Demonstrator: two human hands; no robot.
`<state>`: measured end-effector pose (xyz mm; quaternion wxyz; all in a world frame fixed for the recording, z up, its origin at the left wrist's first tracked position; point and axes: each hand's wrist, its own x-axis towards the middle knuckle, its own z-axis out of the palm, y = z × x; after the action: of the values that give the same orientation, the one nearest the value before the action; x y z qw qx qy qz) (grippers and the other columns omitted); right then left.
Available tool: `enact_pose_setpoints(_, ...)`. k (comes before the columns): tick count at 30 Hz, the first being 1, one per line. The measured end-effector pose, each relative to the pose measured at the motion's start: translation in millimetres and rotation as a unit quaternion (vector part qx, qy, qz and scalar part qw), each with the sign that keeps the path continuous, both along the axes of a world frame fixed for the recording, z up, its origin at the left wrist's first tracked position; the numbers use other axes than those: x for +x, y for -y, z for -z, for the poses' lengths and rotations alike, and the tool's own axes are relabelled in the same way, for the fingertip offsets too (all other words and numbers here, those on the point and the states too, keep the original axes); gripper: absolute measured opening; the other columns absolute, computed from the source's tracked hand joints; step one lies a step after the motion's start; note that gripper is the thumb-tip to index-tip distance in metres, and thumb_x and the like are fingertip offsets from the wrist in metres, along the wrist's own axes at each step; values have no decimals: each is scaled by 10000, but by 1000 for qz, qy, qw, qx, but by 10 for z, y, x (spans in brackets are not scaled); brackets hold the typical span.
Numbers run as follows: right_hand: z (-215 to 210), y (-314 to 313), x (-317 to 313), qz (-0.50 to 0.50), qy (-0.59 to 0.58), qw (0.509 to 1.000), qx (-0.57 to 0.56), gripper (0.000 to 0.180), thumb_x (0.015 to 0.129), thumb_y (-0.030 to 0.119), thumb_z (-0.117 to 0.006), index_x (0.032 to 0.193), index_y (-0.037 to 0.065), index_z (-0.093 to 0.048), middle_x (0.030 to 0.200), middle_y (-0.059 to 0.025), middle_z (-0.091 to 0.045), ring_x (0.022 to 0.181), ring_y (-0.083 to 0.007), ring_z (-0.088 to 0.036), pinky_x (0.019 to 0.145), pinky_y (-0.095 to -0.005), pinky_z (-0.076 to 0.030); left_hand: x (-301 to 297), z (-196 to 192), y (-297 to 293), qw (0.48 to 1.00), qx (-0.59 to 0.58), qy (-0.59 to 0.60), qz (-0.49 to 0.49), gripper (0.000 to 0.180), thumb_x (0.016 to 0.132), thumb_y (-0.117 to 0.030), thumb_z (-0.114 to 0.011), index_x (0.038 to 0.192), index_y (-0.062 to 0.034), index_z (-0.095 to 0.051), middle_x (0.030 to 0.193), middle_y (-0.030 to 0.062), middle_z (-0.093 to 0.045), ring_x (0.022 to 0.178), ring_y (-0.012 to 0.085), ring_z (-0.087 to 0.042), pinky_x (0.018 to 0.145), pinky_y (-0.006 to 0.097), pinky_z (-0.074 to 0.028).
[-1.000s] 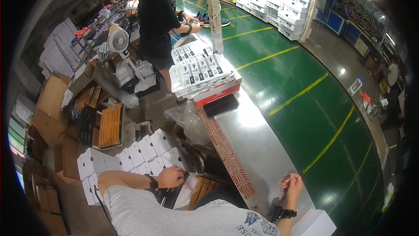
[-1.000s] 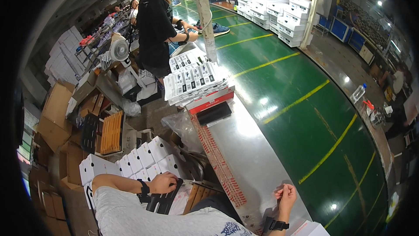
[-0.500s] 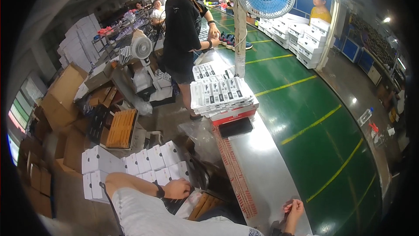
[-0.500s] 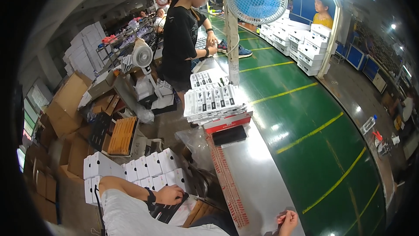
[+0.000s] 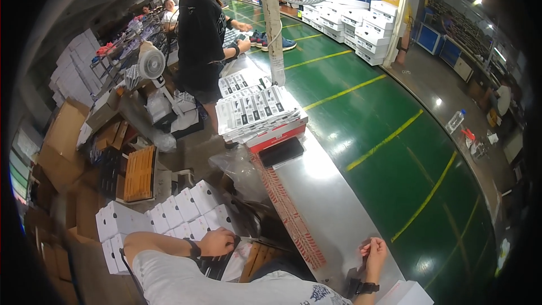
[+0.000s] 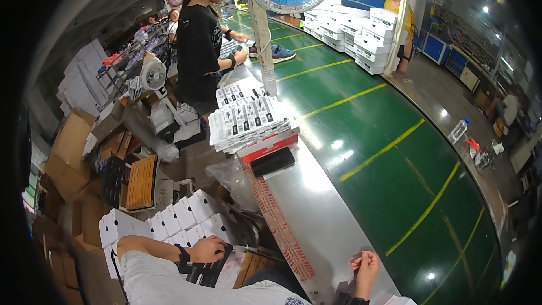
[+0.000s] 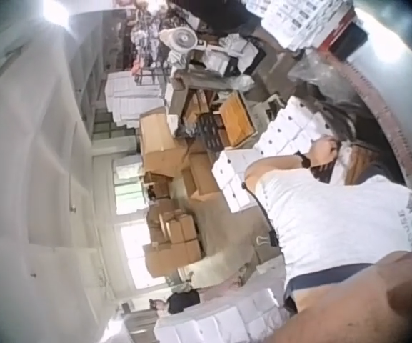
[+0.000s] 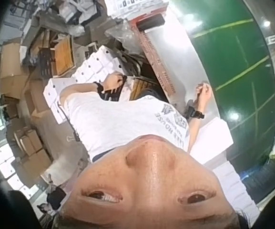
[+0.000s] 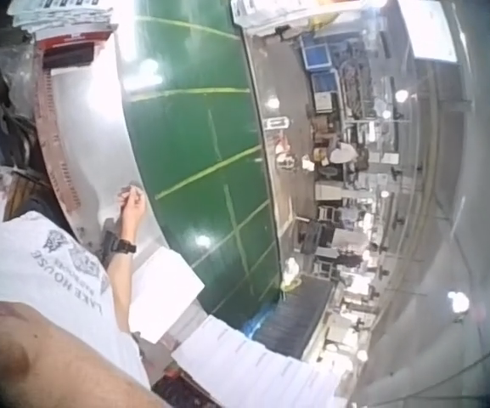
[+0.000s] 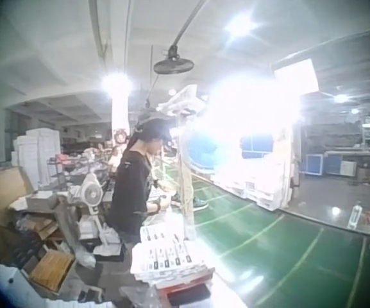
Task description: Carry shoe boxes from one area to another and place them on a table in a manufacturing facility.
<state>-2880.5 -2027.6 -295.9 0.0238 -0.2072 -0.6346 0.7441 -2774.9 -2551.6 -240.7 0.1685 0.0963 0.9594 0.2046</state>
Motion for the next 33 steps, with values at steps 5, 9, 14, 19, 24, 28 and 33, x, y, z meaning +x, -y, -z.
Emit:
enact_pose_setpoints(5,29,-13,16,-3,-8,1000,10,136,1027,165,-553,1009,33,-577,678,-36,-605,511,-105,-562,468,-213,-449,3,72,28,1000,-15,4,13,228,844,-263,-618,904,-83,-746,1148,48,-694,1103,285,-608,887,409,-548)
enact_pose_setpoints(9,31,-27,28,-5,-8,1000,-2,137,1028,167,-553,1007,33,-574,680,-36,-603,514,-106,-562,468,-215,-446,-5,61,16,999,-23,15,21,234,851,-259,-613,914,-76,-744,1148,53,-693,1112,287,-603,901,412,-542)
enact_pose_setpoints(14,-31,12,32,-8,-3,1000,11,138,1031,170,-548,1009,37,-575,681,-32,-604,516,-105,-565,469,-214,-445,13,39,6,999,-5,-28,22,211,829,-226,-610,862,-54,-727,1070,68,-697,1022,309,-621,861,409,-543)
enact_pose_setpoints(19,37,-23,25,-8,1,1000,5,125,1025,170,-551,1020,48,-575,684,-33,-601,519,-106,-571,472,-214,-470,-7,9,-10,1000,-21,16,14,243,851,-250,-612,912,-50,-736,1143,68,-691,1103,289,-606,908,406,-539)
enact_pose_setpoints(24,7,-15,10,-9,1,1000,2,123,1023,172,-556,1017,51,-577,684,-34,-604,517,-107,-571,476,-215,-473,11,23,4,1000,-19,8,11,224,850,-237,-618,901,-52,-734,1131,67,-690,1092,288,-604,908,401,-538)
enact_pose_setpoints(28,7,2,1,-8,0,1000,3,129,1028,168,-552,1019,42,-579,683,-33,-608,521,-107,-574,472,-219,-462,19,59,17,1000,-23,8,16,222,851,-239,-619,898,-56,-734,1130,66,-688,1092,291,-601,909,401,-535)
enact_pose_setpoints(33,-84,-12,46,12,1,1000,10,124,1023,162,-562,1009,40,-576,685,-35,-600,532,-109,-567,482,-223,-468,-55,76,-4,1000,-3,-1,25,216,838,-243,-627,897,-65,-734,1119,75,-689,1083,302,-607,904,414,-532)
